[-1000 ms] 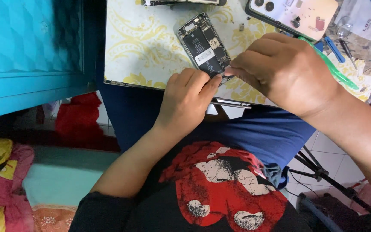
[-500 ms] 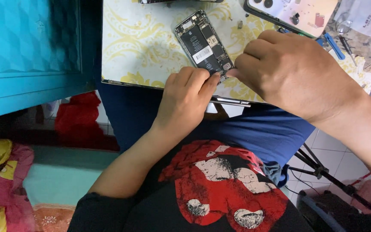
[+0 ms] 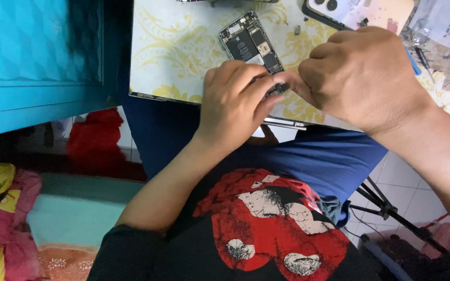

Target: A person is carefully disassembling a smartphone, using a small tool to pry and disconnect components from the motherboard.

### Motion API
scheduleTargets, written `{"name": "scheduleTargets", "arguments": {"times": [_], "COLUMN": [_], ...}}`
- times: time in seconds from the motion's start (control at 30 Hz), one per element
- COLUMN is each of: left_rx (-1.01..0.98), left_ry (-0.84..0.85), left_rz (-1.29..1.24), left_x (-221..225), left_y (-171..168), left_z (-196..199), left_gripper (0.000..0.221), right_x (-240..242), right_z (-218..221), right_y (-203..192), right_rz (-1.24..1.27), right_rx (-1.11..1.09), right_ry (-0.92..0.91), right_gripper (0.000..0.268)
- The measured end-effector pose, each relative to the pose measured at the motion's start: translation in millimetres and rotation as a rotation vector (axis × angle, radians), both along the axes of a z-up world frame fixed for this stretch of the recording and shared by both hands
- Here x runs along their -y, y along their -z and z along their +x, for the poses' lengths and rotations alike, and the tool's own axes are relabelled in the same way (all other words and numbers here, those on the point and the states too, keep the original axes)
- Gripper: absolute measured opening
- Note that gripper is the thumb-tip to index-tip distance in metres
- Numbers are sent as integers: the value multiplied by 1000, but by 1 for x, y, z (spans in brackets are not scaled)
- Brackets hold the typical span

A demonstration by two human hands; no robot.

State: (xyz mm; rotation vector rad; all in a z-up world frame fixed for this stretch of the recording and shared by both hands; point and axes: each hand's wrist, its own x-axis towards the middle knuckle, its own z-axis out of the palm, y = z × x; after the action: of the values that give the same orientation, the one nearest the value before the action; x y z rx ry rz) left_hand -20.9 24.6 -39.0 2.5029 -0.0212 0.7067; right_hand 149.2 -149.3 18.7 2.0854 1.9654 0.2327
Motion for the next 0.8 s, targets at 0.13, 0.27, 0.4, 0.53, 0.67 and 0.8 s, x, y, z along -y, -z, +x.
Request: {"name": "scheduleTargets", "arguments": {"times": [0.13,0.27,0.4,0.53,0.67,0.8], "left_rx": [121,180,138,170,168,107], "left_ry": [-2,-5,16,10,24,46], "left_rz": [-35,-46,-26,-25,-42,-92], "left_x": [4,5,2,3,2,-3], "left_y": [10,9,8,11,14,11], "left_z": [17,19,17,19,17,15], "left_gripper": [4,10,4,14,5,10], "right_x": [-6,-9,-12,-10,-9,-13], "right_z": [-4,-12,-14,-13,-13,-12], "right_y": [-1,-20,-40,-36,-30,-30], "right_rz": [37,57,40,-12,3,0], "right_rx": [-33,58,70,21,-126,-80], "right_ry": [-6,-21,-88,-123,-147,-173], "right_gripper": [69,55,35,35,12,13]}}
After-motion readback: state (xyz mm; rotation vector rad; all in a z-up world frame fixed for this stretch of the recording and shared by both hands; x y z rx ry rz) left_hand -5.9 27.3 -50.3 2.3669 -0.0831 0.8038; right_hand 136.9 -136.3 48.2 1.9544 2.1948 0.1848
